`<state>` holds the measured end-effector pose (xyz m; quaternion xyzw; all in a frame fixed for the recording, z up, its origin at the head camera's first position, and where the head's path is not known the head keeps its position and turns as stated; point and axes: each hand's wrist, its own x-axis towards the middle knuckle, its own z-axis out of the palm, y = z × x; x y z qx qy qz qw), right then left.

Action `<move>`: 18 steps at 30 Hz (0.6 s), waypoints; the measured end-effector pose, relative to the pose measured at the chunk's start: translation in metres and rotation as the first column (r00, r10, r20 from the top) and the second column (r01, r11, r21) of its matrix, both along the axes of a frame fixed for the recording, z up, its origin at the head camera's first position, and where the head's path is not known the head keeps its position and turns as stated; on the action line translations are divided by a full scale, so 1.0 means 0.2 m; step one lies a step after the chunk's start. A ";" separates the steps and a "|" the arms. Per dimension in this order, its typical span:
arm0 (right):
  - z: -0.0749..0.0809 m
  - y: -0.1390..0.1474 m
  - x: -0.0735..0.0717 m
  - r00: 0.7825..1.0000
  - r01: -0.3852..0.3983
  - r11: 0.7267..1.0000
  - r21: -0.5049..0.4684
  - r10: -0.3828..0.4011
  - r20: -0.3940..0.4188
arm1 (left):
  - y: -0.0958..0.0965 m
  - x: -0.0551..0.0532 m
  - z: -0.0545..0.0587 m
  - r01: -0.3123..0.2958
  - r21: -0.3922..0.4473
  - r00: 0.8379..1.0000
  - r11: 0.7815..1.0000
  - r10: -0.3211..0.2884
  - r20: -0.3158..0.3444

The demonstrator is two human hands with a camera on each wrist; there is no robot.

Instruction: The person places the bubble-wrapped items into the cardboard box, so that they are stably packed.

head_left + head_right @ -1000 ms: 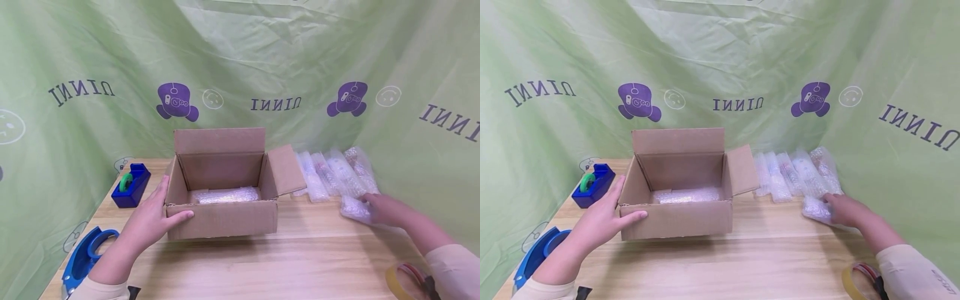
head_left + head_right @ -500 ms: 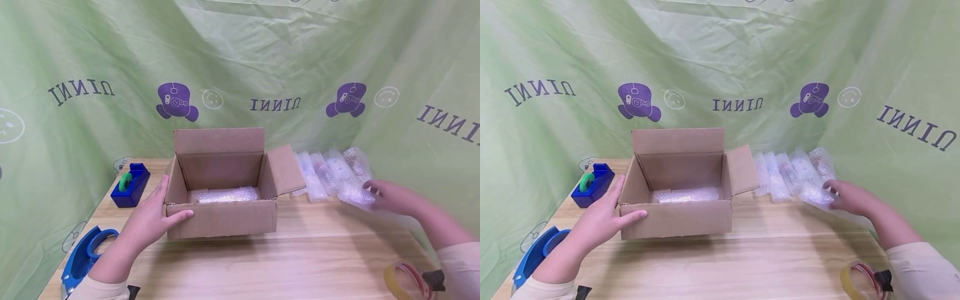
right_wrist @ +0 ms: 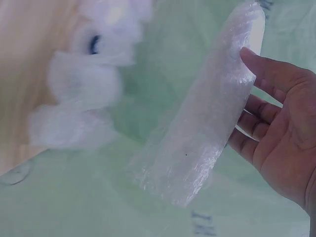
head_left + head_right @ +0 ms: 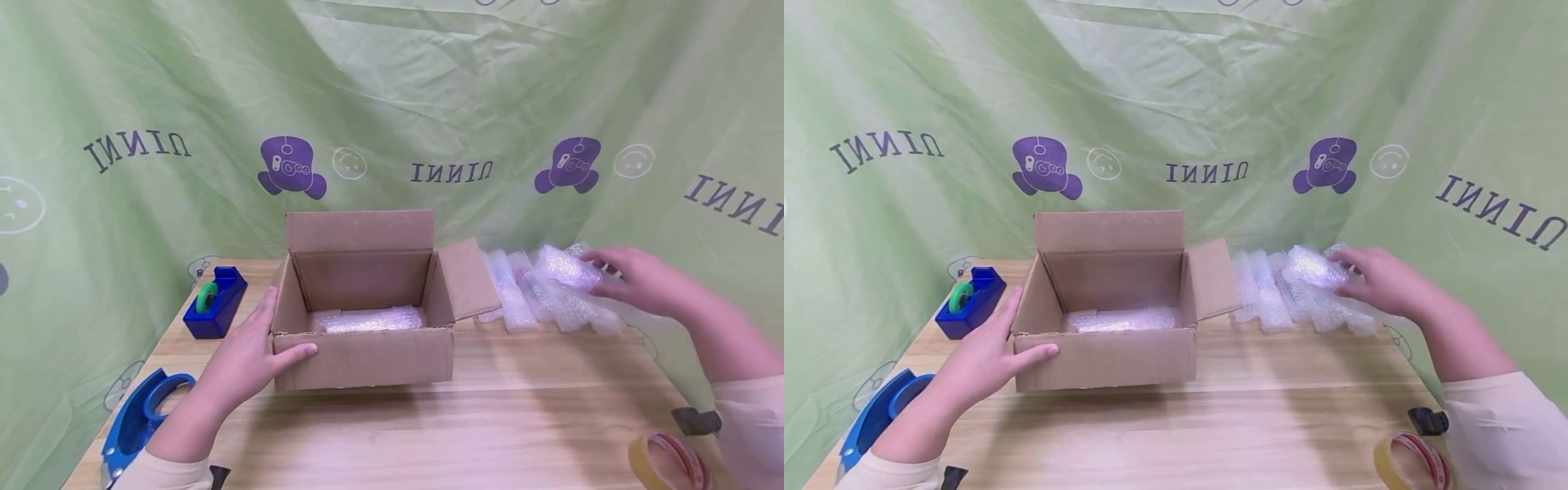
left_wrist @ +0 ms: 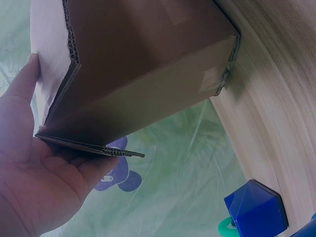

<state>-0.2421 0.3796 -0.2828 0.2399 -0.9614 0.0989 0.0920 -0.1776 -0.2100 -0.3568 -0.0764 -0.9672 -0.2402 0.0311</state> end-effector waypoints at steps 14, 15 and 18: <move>0.27 -0.31 -0.06 0.996 -0.052 0.998 -0.023 0.050 -0.074 | 0.00 0.00 0.00 0.001 0.006 1.000 1.000 -0.001 0.001; 0.29 -0.33 -0.07 0.995 -0.061 0.998 -0.021 0.059 -0.080 | 0.00 0.00 0.00 0.001 0.006 1.000 1.000 -0.001 0.000; 0.32 -0.40 -0.08 0.992 -0.088 0.996 -0.025 0.085 -0.088 | 0.00 0.00 -0.01 0.000 0.004 1.000 1.000 0.000 -0.004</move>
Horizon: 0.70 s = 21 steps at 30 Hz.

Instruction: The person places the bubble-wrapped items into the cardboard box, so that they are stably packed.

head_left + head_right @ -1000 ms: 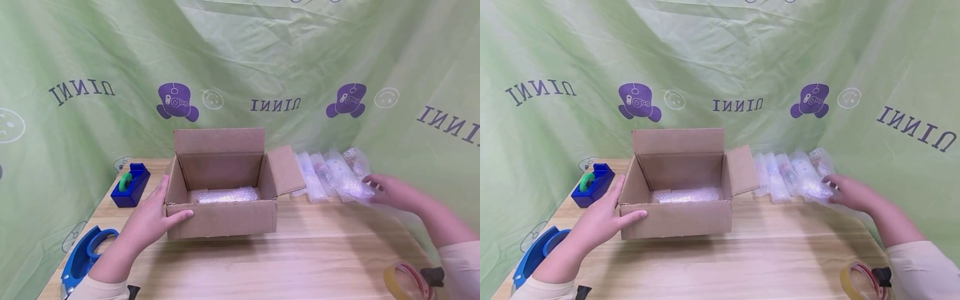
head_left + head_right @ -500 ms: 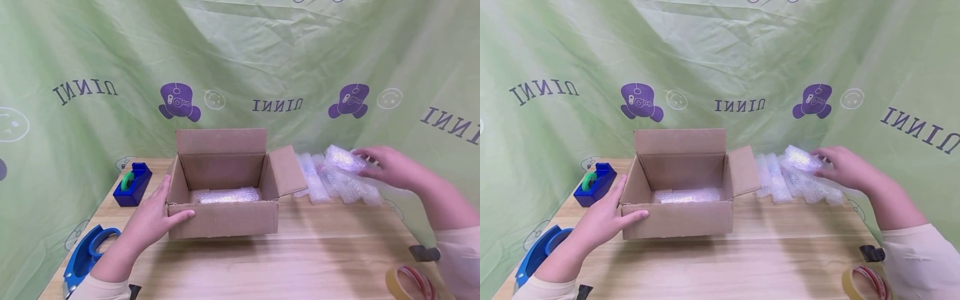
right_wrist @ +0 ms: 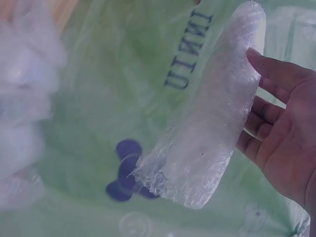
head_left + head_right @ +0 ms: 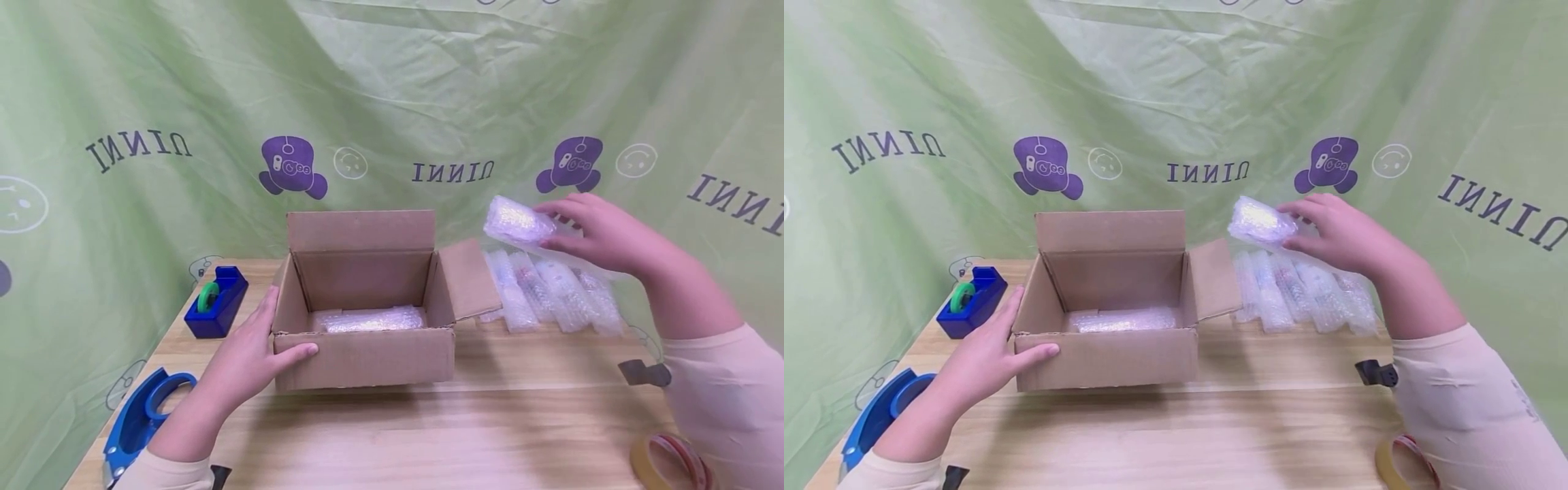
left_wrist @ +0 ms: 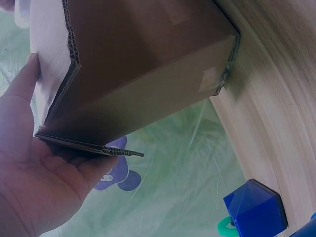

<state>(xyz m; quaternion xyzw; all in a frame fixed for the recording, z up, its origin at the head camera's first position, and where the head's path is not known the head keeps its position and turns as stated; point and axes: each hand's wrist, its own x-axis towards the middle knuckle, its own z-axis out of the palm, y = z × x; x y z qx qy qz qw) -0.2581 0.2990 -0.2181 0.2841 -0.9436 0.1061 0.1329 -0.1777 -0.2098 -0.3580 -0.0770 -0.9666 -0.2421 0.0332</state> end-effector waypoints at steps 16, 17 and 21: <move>0.11 -0.39 -0.04 0.996 -0.084 0.996 0.014 0.083 0.035 | 0.00 0.01 0.01 -0.002 0.003 1.000 1.000 0.002 0.010; 0.11 -0.41 -0.05 0.995 -0.090 0.996 0.013 0.089 0.043 | 0.00 0.01 0.01 -0.002 0.003 1.000 1.000 0.002 0.011; 0.11 -0.52 -0.06 0.992 -0.118 0.993 0.017 0.116 0.055 | 0.00 0.01 0.01 -0.001 -0.002 1.000 1.000 0.001 0.004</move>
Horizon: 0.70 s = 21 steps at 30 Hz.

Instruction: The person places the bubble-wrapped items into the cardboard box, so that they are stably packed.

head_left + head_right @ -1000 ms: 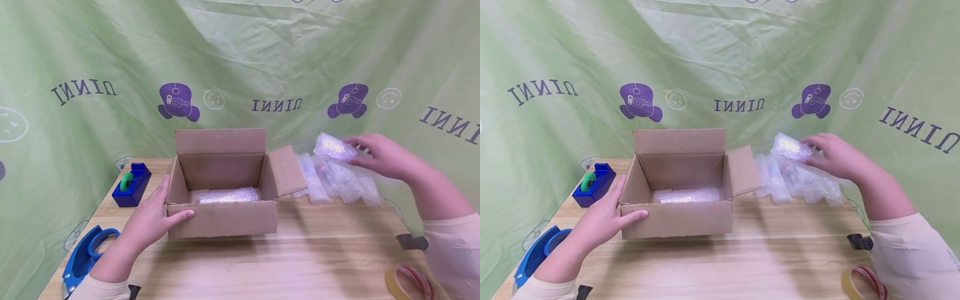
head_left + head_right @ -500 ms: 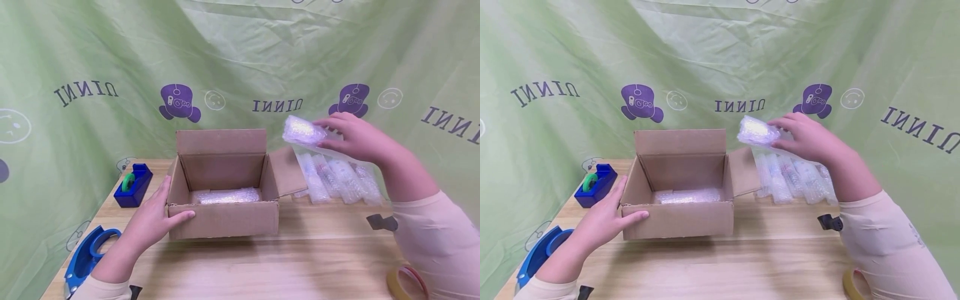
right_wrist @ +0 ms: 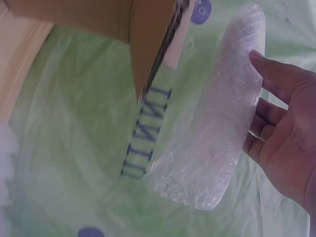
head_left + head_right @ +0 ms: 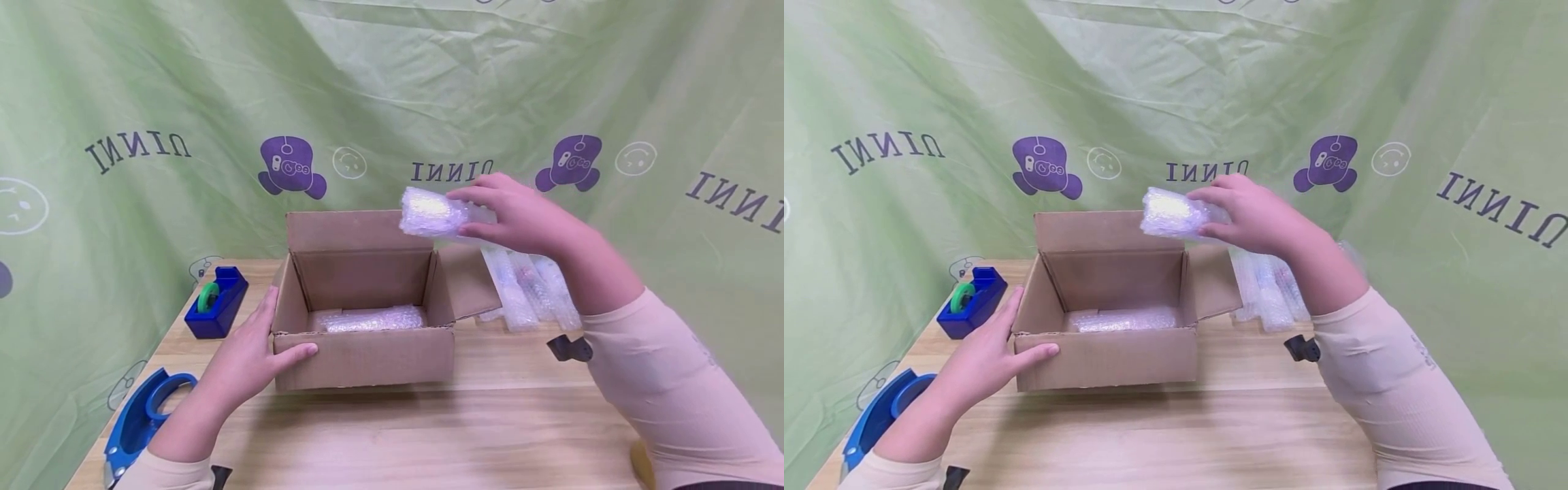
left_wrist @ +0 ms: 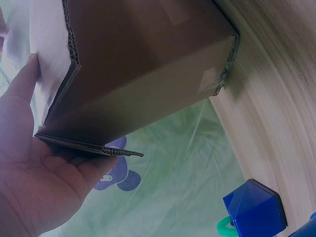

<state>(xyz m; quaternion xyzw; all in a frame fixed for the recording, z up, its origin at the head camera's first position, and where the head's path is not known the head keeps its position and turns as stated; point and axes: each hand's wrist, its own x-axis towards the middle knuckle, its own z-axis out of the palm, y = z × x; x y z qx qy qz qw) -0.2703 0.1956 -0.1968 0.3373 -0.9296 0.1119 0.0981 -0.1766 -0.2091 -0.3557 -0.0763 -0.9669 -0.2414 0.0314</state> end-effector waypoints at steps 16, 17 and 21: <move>-0.12 -0.38 -0.07 0.986 -0.163 0.986 0.033 0.164 -0.022 | 0.00 0.00 0.00 0.000 0.001 1.000 1.000 0.000 0.006; -0.14 -0.40 -0.07 0.986 -0.166 0.985 0.036 0.167 -0.018 | 0.00 0.00 0.00 0.000 0.001 1.000 1.000 0.000 0.006; -0.18 -0.48 -0.09 0.984 -0.177 0.982 0.062 0.177 0.002 | 0.00 0.00 0.00 -0.002 0.003 1.000 1.000 0.002 0.008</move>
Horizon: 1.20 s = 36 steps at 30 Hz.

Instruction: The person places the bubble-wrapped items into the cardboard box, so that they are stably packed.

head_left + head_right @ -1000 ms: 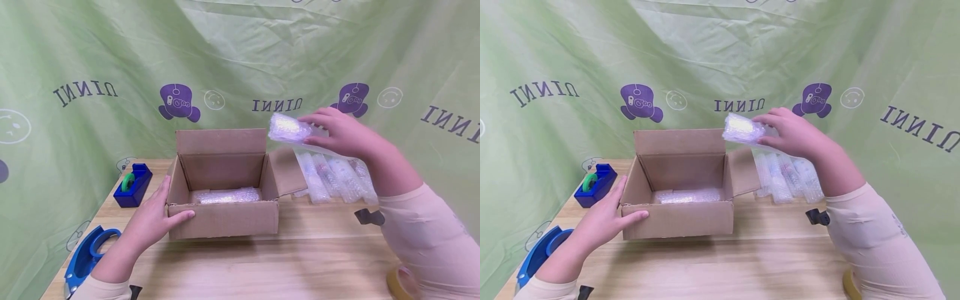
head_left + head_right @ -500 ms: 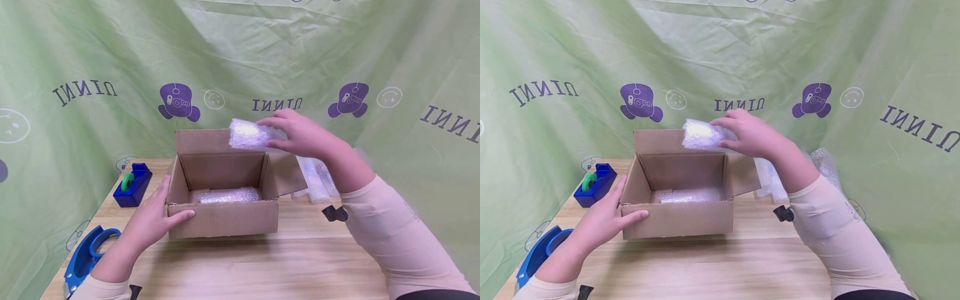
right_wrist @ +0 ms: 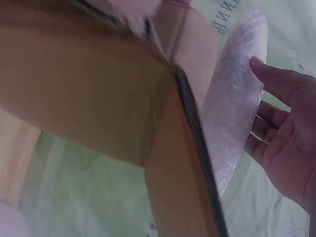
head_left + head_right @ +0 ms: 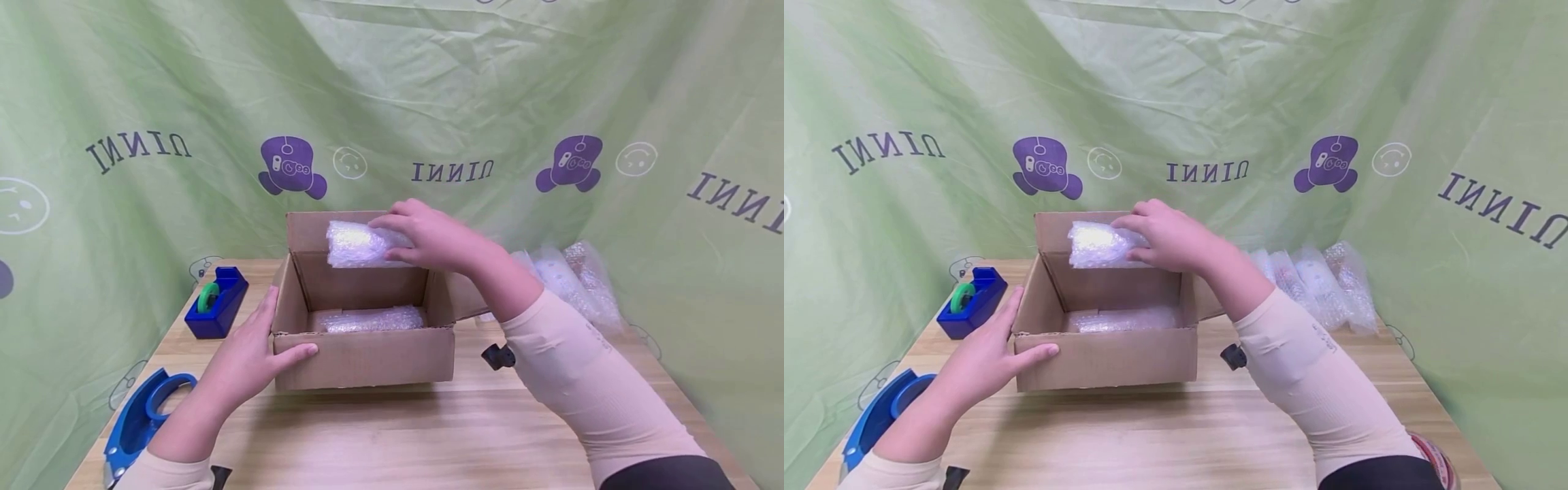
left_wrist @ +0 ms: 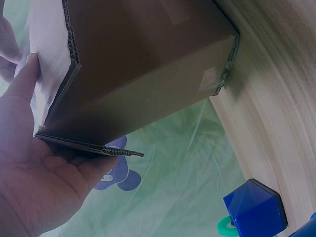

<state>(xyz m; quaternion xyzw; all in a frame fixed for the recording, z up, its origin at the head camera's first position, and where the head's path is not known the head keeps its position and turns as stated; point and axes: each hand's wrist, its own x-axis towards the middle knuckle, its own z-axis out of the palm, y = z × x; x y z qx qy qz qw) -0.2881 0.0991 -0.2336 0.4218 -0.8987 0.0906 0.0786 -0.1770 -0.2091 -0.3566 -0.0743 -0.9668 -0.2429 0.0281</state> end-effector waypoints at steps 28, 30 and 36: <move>-0.33 -0.19 -0.05 1.000 -0.014 0.995 0.103 0.017 -0.024 | 0.00 0.00 -0.01 0.010 -0.003 1.000 1.000 -0.010 -0.021; -0.32 -0.18 -0.06 1.000 0.003 0.995 0.098 -0.001 -0.017 | 0.00 0.00 -0.01 0.009 -0.002 1.000 1.000 -0.009 -0.019; -0.26 -0.12 -0.07 0.999 0.039 0.999 0.028 -0.039 0.021 | 0.00 0.00 -0.01 0.003 -0.003 1.000 1.000 -0.003 -0.011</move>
